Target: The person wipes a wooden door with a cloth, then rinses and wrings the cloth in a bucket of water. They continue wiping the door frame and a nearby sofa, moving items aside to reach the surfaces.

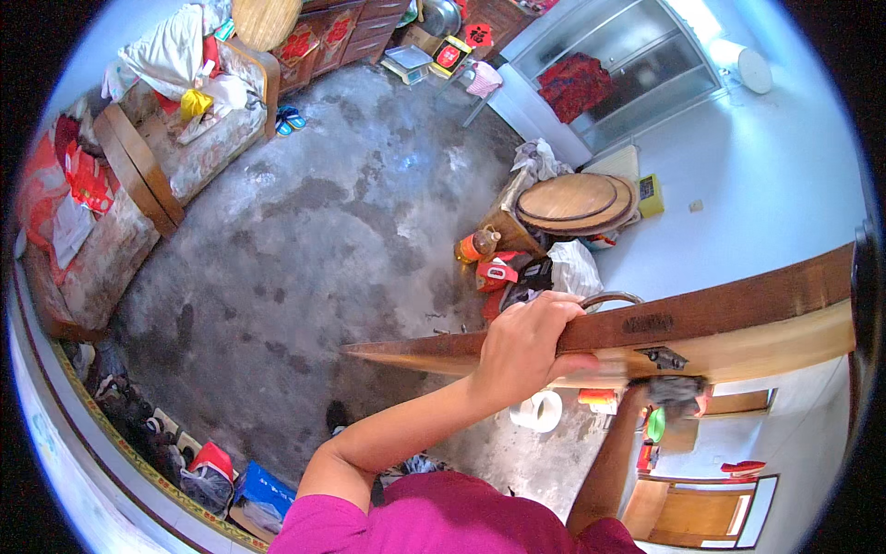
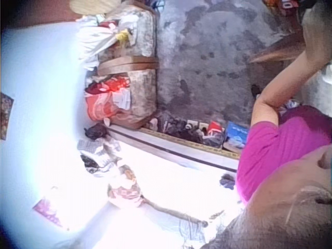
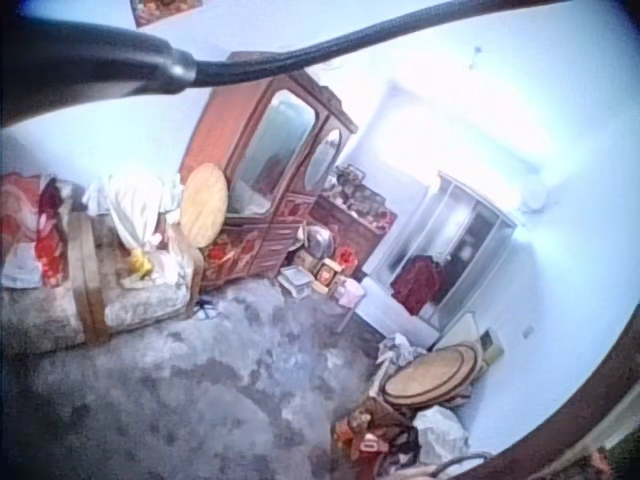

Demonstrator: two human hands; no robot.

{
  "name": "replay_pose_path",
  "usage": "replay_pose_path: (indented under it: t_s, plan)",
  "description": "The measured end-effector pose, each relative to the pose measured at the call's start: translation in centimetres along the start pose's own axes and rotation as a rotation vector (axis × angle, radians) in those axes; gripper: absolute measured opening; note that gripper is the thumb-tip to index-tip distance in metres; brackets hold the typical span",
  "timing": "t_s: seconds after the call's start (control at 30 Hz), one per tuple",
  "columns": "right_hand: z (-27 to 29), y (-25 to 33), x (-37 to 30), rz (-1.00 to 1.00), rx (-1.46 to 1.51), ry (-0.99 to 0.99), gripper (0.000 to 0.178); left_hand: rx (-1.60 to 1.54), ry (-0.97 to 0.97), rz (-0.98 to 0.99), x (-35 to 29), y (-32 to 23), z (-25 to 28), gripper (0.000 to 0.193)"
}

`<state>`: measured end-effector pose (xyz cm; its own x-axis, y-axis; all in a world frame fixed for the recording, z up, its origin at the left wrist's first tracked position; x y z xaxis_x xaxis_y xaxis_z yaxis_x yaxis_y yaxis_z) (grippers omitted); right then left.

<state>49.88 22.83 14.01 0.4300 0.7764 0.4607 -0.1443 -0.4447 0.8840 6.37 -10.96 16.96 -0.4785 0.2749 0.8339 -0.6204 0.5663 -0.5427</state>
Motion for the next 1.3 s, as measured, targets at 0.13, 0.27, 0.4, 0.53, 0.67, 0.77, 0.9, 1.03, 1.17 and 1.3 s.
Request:
replay_pose_path:
  t_s: [0.13,0.27,0.4,0.53,0.67,0.77,0.9,1.03,1.17,1.3]
  plan:
    - [0.0,-13.5,-8.0,-0.519,0.128,0.121,0.048,0.012,-0.022,-0.005,0.1,0.3,0.0,0.059]
    - [-1.0,-21.1,-18.3,-1.201,0.219,0.246,0.047,0.024,-0.039,-0.008,0.1,1.4,-0.4,0.065]
    - [-0.3,-17.0,-14.9,-0.866,0.087,0.202,0.037,0.075,-0.018,-0.031,0.7,2.1,-0.4,0.059]
    - [-2.8,-3.7,-5.6,-0.404,0.144,0.311,0.027,0.100,-0.038,0.031,2.2,3.9,0.1,0.047]
    - [-2.0,7.6,2.8,0.044,0.286,0.314,0.050,0.056,-0.037,0.083,3.4,6.1,-1.5,0.043]
    - [-7.4,14.6,-1.9,0.367,-0.208,0.137,0.066,0.108,-0.050,0.090,3.8,8.1,-1.6,0.034]
    - [-10.3,3.7,-7.7,0.162,0.032,0.205,0.052,0.087,-0.069,0.107,5.0,9.8,-2.2,0.029]
    - [-9.8,-6.3,-17.9,0.872,-0.942,0.402,0.036,0.130,-0.101,0.086,6.0,11.4,-2.4,0.022]
    - [-4.4,-12.9,-16.4,0.514,-0.708,0.815,0.039,0.151,-0.101,0.099,6.8,11.8,-2.7,0.021]
    - [1.3,-11.7,-6.5,0.312,-0.584,0.370,0.038,0.264,-0.112,0.055,6.7,12.2,-2.1,0.025]
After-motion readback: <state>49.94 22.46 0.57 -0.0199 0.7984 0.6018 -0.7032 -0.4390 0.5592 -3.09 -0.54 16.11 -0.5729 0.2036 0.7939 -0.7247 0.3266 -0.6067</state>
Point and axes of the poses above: each hand's wrist, its own x-axis towards the middle knuckle, its own z-axis out of the back of the hand, y = z × x, the point moved 8 cm from there along x, towards the middle knuckle, and after that the axes turned 13 degrees about -z, right-handed, at the moved point
